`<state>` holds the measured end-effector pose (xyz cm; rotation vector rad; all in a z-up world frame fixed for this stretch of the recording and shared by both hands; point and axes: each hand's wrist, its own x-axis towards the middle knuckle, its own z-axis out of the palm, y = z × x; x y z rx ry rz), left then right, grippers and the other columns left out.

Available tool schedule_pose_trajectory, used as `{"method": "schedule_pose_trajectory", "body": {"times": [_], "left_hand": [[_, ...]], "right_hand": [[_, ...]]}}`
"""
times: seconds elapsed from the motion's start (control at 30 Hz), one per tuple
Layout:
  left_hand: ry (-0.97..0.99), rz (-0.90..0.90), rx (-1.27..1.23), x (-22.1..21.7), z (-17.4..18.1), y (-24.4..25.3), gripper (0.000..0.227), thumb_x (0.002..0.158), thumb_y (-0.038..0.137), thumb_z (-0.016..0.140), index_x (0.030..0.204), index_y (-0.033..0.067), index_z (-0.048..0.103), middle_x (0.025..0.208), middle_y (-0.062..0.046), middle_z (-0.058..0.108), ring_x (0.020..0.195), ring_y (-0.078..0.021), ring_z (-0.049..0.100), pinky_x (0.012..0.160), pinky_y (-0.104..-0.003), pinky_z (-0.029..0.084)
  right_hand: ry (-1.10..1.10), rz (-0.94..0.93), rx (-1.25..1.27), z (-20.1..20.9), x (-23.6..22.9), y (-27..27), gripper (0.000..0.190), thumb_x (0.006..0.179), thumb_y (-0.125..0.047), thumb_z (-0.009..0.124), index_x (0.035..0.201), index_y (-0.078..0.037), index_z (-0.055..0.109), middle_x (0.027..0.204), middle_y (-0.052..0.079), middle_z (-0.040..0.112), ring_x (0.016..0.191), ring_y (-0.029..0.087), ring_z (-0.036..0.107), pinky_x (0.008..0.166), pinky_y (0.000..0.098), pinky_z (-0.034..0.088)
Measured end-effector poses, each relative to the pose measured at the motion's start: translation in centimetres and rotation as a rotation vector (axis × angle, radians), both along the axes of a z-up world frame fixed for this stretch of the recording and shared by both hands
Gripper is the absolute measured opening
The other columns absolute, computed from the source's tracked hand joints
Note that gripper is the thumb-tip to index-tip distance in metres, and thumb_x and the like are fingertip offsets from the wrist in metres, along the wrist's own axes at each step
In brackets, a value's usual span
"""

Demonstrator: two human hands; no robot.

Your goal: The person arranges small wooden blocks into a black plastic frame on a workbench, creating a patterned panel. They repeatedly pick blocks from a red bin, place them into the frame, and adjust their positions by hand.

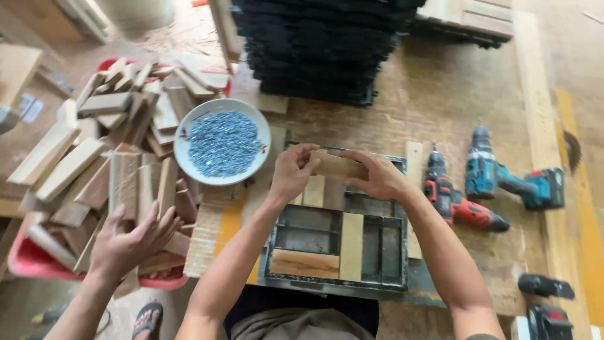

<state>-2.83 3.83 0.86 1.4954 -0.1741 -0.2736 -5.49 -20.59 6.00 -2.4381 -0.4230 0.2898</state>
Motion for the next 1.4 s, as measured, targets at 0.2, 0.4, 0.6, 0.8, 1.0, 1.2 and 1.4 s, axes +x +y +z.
{"method": "schedule_pose_trajectory", "body": {"times": [0.2,0.4,0.6,0.8,1.0,1.2,1.4], "left_hand": [[0.012,-0.171,0.073,-0.2,2.9,-6.4,0.028,0.097,0.001,0.066,0.125,-0.0022,0.066,0.098,-0.018,0.070,0.086,-0.0201,0.072,0.076,-0.035,0.063],[-0.019,-0.257,0.105,-0.1,1.7,-9.0,0.036,0.095,-0.003,0.066,0.131,-0.0021,0.064,0.103,-0.020,0.069,0.090,-0.0219,0.071,0.079,-0.037,0.064],[-0.190,-0.262,0.136,0.4,1.2,-9.5,0.059,0.085,-0.008,0.076,0.141,-0.0034,0.058,0.116,-0.026,0.067,0.102,-0.0290,0.070,0.090,-0.038,0.060],[-0.555,-0.316,0.674,2.4,-2.5,-8.3,0.075,0.080,0.022,0.084,0.146,0.0032,0.055,0.145,-0.020,0.055,0.138,-0.0397,0.048,0.118,-0.055,0.031],[-0.513,-0.375,0.876,3.1,-3.5,-7.4,0.069,0.095,0.045,0.071,0.151,0.0096,0.052,0.157,-0.012,0.050,0.148,-0.0336,0.041,0.125,-0.057,0.014],[-0.546,-0.383,0.948,4.8,-5.7,-8.0,0.064,0.089,0.054,0.075,0.143,0.0207,0.062,0.147,-0.002,0.059,0.138,-0.0256,0.051,0.119,-0.051,0.029],[-0.521,-0.473,0.990,5.1,-5.2,-7.8,0.071,0.090,0.053,0.074,0.150,0.0199,0.054,0.152,-0.004,0.053,0.141,-0.0292,0.047,0.122,-0.052,0.027]], "right_hand": [[-0.420,-0.100,0.036,-4.8,-2.9,-7.7,0.064,0.075,-0.035,0.091,0.132,-0.017,0.067,0.120,0.007,0.069,0.113,0.032,0.067,0.098,0.0441,0.053],[-0.463,-0.104,0.138,-6.0,-4.1,-10.7,0.061,0.076,-0.026,0.090,0.132,-0.012,0.069,0.118,0.009,0.066,0.108,0.034,0.067,0.093,0.0461,0.054],[-0.555,-0.112,0.011,-7.0,-2.6,-11.8,0.063,0.077,-0.027,0.089,0.135,-0.014,0.068,0.118,0.008,0.068,0.110,0.033,0.065,0.095,0.0448,0.052],[-0.512,-0.077,-0.018,-9.2,-1.4,-11.0,0.060,0.083,-0.028,0.085,0.138,-0.014,0.066,0.121,0.007,0.067,0.113,0.034,0.063,0.096,0.0450,0.052],[-0.354,-0.138,-0.004,-11.1,0.4,-11.0,0.058,0.081,-0.030,0.086,0.135,-0.020,0.068,0.122,0.007,0.062,0.117,0.037,0.059,0.100,0.0486,0.051],[-0.176,-0.201,-0.057,-9.2,0.9,-10.6,0.062,0.067,-0.032,0.093,0.125,-0.022,0.074,0.114,0.005,0.064,0.113,0.033,0.061,0.099,0.0443,0.053],[-0.170,-0.159,-0.224,-9.4,1.8,-10.5,0.061,0.065,-0.038,0.093,0.122,-0.023,0.076,0.112,0.005,0.067,0.111,0.029,0.064,0.097,0.0417,0.055]]}}
